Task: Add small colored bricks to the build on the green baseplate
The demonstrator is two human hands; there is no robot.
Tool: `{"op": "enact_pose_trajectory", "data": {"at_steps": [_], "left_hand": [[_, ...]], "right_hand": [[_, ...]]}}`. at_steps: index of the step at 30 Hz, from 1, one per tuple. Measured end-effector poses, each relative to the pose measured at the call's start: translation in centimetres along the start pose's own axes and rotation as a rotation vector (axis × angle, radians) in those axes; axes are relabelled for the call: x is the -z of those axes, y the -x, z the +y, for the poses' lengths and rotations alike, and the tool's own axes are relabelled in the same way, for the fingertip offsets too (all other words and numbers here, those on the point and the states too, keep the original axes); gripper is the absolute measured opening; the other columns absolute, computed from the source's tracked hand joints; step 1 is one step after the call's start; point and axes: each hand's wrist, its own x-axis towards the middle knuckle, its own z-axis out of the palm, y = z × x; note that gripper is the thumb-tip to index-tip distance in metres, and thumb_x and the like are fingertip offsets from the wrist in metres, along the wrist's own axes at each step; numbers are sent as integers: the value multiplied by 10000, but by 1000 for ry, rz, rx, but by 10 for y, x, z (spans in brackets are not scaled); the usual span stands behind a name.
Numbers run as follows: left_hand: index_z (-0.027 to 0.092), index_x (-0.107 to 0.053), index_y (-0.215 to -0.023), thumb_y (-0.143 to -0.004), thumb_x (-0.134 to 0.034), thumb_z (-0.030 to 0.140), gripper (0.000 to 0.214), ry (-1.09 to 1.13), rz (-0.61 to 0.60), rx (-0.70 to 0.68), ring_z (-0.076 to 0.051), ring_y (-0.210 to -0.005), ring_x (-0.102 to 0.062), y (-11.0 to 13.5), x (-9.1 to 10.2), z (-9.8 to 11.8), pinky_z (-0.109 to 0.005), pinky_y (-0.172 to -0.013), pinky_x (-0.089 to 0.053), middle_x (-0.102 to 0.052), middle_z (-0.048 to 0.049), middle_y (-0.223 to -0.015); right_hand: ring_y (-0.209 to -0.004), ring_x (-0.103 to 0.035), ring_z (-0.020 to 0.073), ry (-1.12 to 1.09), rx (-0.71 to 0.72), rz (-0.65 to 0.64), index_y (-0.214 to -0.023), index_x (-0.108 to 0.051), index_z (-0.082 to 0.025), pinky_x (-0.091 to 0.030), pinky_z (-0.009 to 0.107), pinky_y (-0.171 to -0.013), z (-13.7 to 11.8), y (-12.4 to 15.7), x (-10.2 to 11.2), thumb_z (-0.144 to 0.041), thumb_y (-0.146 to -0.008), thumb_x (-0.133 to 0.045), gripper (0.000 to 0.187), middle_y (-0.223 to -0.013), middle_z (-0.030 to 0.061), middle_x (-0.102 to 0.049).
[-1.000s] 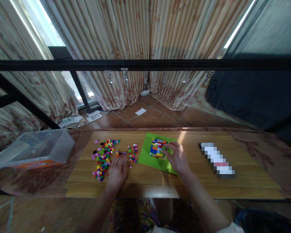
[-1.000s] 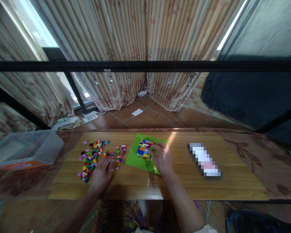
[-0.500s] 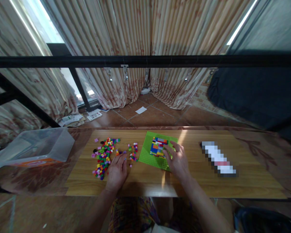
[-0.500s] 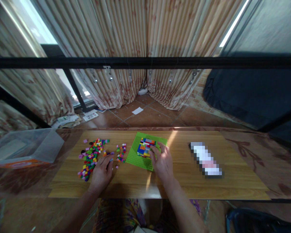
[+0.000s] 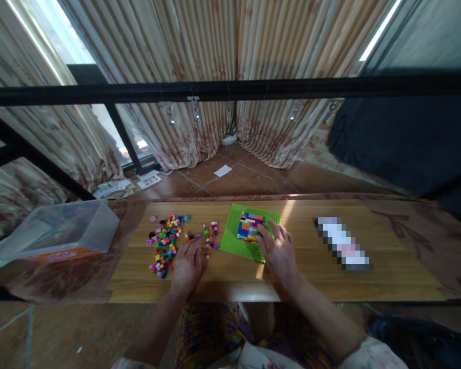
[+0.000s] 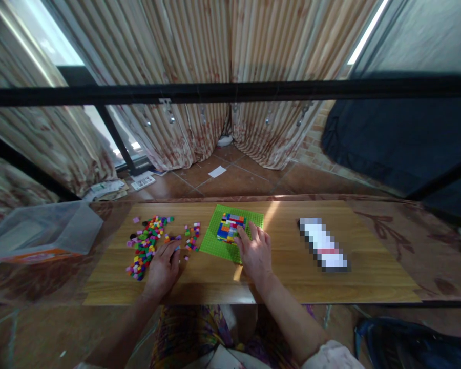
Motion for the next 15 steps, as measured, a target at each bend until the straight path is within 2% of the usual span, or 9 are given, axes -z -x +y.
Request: {"op": "enact_pose_trajectory", "data": {"at_steps": [5, 8, 11, 13, 15], "left_hand": [[180, -593, -1154, -906, -428, 171, 298, 81, 23, 47, -226, -1079, -596, -1, 7, 4, -407, -951, -500, -657, -102, -1125], [194, -596, -1149, -909, -433, 181, 291, 131, 43, 61, -215, -1086, -599, -1, 14, 8, -397, -961, -496, -660, -88, -1130], [206, -598, -1145, -910, -444, 192, 282, 171, 84, 82, -206, -1068, -613, -1, 19, 13, -385, -947, -503, -666, -77, -1114], [208, -599, -1143, -909, -451, 196, 277, 195, 109, 98, -203, -1059, -620, 1, 20, 15, -379, -937, -509, -671, -73, -1108], [211, -599, -1140, -907, -459, 196, 272, 212, 117, 115, -201, -1057, -625, 3, 20, 18, -374, -931, -512, -672, -70, -1116]], "right_hand": [[-1178, -475, 277, -57, 17, 4, -1172, -632, -276, -380, 446, -940, 2, -2, 2, -387, -939, -458, 312, -1300, 116, -540], [-1200, -463, 264, -188, 4, 45, -1237, -583, -234, -393, 444, -962, 6, -4, 5, -385, -949, -425, 362, -1301, 127, -534], [-1183, -474, 252, -326, -110, 143, -1281, -532, -190, -415, 444, -962, 10, -2, 9, -385, -956, -389, 405, -1260, 139, -549], [-1140, -504, 245, -400, -190, 212, -1246, -550, -190, -430, 450, -954, 11, 5, 11, -377, -952, -388, 384, -1211, 131, -568], [-1105, -528, 239, -455, -217, 227, -1195, -578, -202, -443, 451, -944, 7, 16, 12, -366, -943, -407, 346, -1172, 118, -582]]}}
